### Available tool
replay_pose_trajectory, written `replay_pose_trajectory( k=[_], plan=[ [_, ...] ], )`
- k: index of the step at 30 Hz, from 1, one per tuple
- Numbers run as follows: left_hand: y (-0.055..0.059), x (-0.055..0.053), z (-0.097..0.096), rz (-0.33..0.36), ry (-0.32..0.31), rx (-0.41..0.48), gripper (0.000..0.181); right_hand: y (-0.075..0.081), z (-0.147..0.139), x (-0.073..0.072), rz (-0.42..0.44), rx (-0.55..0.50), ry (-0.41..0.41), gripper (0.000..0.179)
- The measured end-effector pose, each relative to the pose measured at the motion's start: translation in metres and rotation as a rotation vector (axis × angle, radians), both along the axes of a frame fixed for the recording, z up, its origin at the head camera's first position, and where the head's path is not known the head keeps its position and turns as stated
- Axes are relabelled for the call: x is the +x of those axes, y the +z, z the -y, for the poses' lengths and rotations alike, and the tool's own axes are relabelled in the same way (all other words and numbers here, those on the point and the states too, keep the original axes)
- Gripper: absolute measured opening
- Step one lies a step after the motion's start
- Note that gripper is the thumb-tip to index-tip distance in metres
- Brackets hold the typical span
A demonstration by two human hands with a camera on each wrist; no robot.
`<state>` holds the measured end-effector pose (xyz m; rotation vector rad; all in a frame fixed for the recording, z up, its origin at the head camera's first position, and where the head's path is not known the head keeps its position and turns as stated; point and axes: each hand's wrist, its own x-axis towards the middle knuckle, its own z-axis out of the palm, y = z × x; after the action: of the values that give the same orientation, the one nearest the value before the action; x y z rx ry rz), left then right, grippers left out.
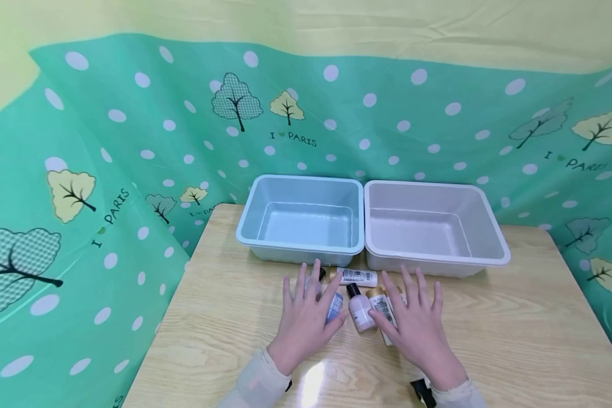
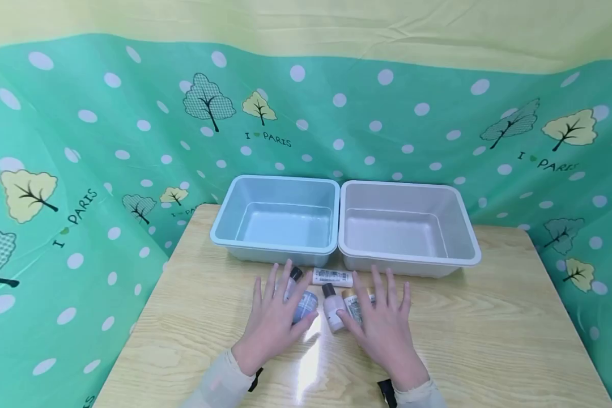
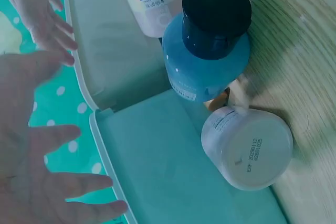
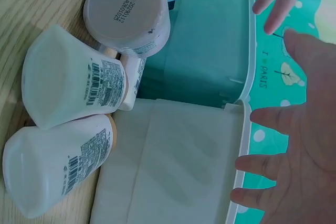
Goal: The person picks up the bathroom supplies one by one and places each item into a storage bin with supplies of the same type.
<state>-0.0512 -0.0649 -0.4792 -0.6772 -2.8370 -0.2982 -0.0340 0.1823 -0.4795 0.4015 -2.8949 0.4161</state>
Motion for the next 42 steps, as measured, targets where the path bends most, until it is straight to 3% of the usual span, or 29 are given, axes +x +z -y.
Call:
replay_pose_trajectory(
  k=[10,14,18,23,27,32,37,42],
  plan=[
    [0.002,-0.009,0.009,-0.211,-0.02,0.147,0.069,-0.002,-0.007,0.003,0.009,-0.049,-0.006,0.075],
    [0.006,-0.014,0.019,-0.222,0.002,0.206,0.067,-0.005,-0.011,0.004,0.012,-0.077,-0.008,0.075],
    [0.011,-0.022,0.033,-0.222,0.033,0.262,0.064,-0.007,-0.017,0.004,-0.044,-0.115,-0.001,0.074],
    [0.018,-0.037,0.054,-0.251,0.065,0.307,0.055,-0.009,-0.022,0.003,-0.128,-0.171,0.015,0.073],
    [0.022,-0.048,0.073,-0.275,0.102,0.355,0.053,-0.011,-0.027,0.002,-0.139,-0.235,0.004,0.071],
    [0.023,-0.059,0.094,-0.275,0.175,0.411,0.052,-0.014,-0.032,0.004,-0.015,-0.296,-0.062,0.066],
    [0.02,-0.066,0.107,-0.233,0.245,0.468,0.051,-0.018,-0.036,0.007,0.151,-0.292,-0.142,0.064],
    [0.016,-0.075,0.119,-0.171,0.299,0.535,0.054,-0.023,-0.039,0.009,0.261,-0.294,-0.18,0.066]
  ],
)
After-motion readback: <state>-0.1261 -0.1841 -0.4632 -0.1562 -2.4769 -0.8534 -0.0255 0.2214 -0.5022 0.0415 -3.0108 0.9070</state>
